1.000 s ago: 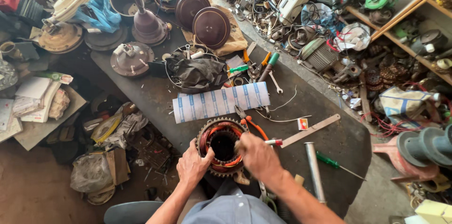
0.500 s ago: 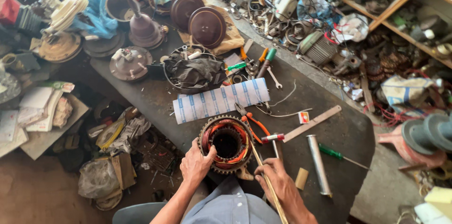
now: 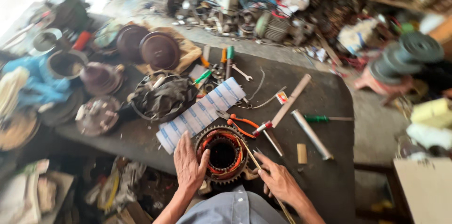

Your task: The person works on a motor stator, inserting and adjusting insulation material into the winding slots using hands and a wooden stick. The person cuts insulation with scissors and tucks it into the stator, then uses a wooden stick to press and align the material within the slots.

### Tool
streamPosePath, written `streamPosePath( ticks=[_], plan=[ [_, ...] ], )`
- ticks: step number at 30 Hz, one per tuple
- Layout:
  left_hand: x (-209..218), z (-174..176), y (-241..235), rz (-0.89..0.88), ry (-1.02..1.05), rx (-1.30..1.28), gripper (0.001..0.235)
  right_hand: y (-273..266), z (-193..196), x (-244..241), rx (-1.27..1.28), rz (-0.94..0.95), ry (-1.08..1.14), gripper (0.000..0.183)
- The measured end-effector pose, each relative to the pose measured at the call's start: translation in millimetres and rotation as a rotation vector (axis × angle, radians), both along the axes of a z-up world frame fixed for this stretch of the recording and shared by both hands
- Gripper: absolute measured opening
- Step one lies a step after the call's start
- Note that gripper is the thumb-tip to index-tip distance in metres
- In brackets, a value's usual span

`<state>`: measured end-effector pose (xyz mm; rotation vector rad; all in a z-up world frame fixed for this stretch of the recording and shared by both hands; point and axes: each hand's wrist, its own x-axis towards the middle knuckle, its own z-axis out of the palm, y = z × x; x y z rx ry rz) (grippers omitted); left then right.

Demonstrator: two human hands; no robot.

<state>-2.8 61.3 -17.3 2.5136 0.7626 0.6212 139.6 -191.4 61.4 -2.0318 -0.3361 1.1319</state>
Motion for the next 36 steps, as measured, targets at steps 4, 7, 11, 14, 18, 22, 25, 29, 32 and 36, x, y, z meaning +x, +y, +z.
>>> streamPosePath(
  ticks=[4,7,11,14,18,22,25,29,32,36],
  plan=[
    [30,36,32,-0.363,0.028,0.021,0.086,12,-19,-31,-0.091,-0.173,-0.031,0.048],
    [60,50,41,-0.617,0.105,-0.057,0.086,26,-39,-57,0.179,-0.281,-0.407,0.044],
    [90,49,41,-0.839,0.227,-0.113,0.089,36,-52,-75,0.238,-0.438,-0.452,0.044],
    [99,39,45,-0.905,0.229,-0.089,0.091,17,-47,-63,0.023,-0.231,-0.479,0.043],
    [102,30,50,-0.926,0.206,-0.069,0.093,-12,-35,-39,-0.009,-0.273,0.093,0.051],
    [102,25,50,-0.915,0.183,-0.108,0.092,-11,-43,-64,0.150,-0.423,0.134,0.054],
    [103,26,50,-0.918,0.187,-0.128,0.091,12,-64,-103,0.020,-0.579,0.038,0.056],
    [100,33,51,-0.937,0.117,-0.073,0.088,59,-97,-144,0.340,-0.641,-0.499,0.040],
    [100,35,54,-1.028,0.000,0.012,0.083,61,-98,-160,0.423,-0.680,-0.554,0.041],
    [106,32,57,-1.210,0.130,-0.010,0.081,30,-63,-154,0.058,-0.873,0.214,0.057]
  ],
)
